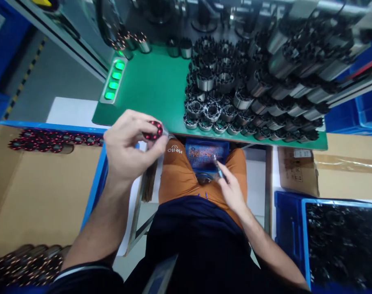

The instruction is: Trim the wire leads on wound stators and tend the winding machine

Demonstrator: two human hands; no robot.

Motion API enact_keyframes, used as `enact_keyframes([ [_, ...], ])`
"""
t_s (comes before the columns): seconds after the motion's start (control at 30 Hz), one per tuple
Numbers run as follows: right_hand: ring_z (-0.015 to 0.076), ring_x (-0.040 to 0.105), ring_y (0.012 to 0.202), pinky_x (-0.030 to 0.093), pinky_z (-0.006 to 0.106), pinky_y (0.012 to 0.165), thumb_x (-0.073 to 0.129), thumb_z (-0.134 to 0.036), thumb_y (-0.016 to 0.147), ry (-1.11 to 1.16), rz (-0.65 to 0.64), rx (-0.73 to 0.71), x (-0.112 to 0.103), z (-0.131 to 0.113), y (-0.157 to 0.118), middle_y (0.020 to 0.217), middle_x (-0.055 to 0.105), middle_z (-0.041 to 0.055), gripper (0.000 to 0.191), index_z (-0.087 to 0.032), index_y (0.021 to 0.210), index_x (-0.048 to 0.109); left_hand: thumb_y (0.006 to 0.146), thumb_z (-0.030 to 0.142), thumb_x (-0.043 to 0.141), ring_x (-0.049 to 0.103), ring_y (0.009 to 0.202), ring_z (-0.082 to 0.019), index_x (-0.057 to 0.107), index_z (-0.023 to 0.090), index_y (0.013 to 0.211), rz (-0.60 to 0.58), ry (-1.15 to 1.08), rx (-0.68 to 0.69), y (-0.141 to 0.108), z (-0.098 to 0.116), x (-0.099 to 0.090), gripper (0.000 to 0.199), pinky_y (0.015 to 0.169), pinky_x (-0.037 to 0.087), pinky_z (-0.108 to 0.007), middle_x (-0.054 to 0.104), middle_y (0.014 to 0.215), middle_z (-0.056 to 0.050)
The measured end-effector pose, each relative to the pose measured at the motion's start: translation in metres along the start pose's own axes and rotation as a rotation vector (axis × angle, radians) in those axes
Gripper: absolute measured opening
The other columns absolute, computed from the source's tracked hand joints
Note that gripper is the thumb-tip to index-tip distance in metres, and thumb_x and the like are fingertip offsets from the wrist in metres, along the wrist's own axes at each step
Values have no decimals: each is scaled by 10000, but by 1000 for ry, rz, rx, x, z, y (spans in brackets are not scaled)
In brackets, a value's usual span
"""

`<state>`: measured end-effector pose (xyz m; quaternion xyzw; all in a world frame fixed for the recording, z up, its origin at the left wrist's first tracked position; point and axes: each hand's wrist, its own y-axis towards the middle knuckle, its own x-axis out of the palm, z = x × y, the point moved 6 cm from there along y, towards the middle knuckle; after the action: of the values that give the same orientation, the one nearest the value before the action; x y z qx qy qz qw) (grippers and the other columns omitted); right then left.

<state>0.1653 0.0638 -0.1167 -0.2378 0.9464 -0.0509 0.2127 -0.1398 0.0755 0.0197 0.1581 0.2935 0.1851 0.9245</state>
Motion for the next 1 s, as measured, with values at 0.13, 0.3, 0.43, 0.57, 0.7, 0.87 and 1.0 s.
enact_keyframes([
  [0.13,196,731,1025,643,401,1014,617,-284,1006,52,50,78,-25,-34,-5,1175,795,57,599,-242,1600,681,878,303,923,672,837,-176,734,246,889,-62,24,-2,-30,31,16,198,613,526,-318,749,1098,-46],
  [0.3,237,692,1077,615,460,1047,604,-283,1052,-27,-103,-131,-23,-87,-7,1221,744,67,663,-360,1709,571,846,359,1003,711,909,-226,758,284,876,-49,-33,38,-44,40,32,258,719,614,-396,749,1075,-46],
  [0.43,234,673,1099,599,451,1068,605,-270,1065,6,-132,-143,-16,-92,-5,1241,712,62,680,-375,1733,535,855,407,1007,717,958,-244,768,315,888,-69,-26,39,-49,40,37,258,744,635,-421,744,1111,-45],
  [0.57,244,662,1088,606,460,1058,608,-278,1052,-13,-161,-139,-14,-88,-4,1250,714,62,695,-380,1735,529,885,390,988,715,936,-216,738,299,908,-77,7,76,-53,40,41,266,726,624,-407,740,1111,-31],
  [0.7,246,661,1059,617,456,1011,614,-256,1022,-38,-169,-143,-15,-86,-4,1249,725,64,723,-392,1728,539,928,420,947,718,933,-232,765,338,918,-94,-11,80,-54,39,43,200,718,624,-458,739,1121,-33],
  [0.87,223,648,962,619,418,907,609,-240,1013,-58,-151,-158,-17,-87,-5,1144,722,63,698,-353,1700,583,915,436,959,713,942,-234,800,362,953,-121,-22,52,-56,40,41,180,736,630,-454,746,1151,-23],
  [1.0,188,643,874,608,372,836,608,-200,1005,-37,-137,-158,-17,-90,-5,1076,725,44,687,-356,1673,620,883,414,980,705,934,-231,787,335,934,-109,17,56,-56,43,39,216,670,596,-396,767,1132,-21],
])
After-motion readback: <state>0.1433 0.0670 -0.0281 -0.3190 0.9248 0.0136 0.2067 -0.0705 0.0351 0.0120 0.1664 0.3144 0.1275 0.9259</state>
